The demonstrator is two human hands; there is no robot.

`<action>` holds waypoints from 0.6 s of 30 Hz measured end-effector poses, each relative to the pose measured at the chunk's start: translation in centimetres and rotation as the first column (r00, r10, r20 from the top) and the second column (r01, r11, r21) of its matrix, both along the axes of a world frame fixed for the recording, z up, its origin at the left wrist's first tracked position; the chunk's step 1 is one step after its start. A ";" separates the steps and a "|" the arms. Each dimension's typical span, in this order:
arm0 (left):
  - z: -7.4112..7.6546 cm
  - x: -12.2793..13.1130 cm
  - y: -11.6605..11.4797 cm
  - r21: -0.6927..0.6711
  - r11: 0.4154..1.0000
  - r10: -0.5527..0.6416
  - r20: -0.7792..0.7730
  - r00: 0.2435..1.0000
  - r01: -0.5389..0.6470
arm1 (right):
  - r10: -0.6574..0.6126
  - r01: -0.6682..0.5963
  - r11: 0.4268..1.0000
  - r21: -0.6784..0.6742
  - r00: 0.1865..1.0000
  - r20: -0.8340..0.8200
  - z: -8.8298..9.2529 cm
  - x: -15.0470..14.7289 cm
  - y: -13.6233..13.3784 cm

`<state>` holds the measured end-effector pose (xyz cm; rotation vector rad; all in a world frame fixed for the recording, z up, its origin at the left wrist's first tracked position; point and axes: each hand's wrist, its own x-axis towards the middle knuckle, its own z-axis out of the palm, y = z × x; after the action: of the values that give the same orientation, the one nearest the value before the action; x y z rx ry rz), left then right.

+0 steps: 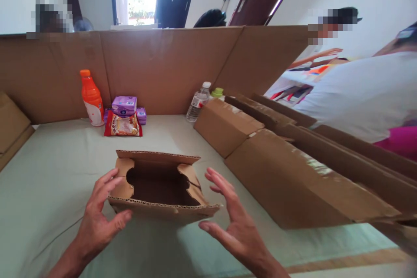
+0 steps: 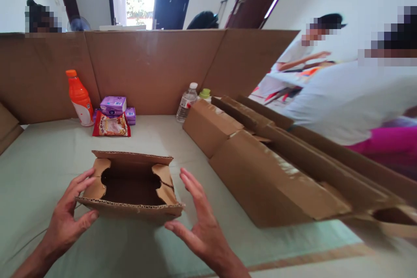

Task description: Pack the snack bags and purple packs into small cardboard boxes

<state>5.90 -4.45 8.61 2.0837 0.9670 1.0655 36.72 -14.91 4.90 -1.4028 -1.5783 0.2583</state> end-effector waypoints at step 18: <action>-0.9 0.3 3.5 -0.519 0.824 -0.158 0.175 0.972 0.228 | -0.133 -0.040 0.943 -0.329 0.864 -0.486 -2.8 -1.7 1.4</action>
<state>6.23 -0.98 7.73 1.5884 0.8478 0.7031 35.02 -13.56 2.13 -1.4692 -1.0924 0.8251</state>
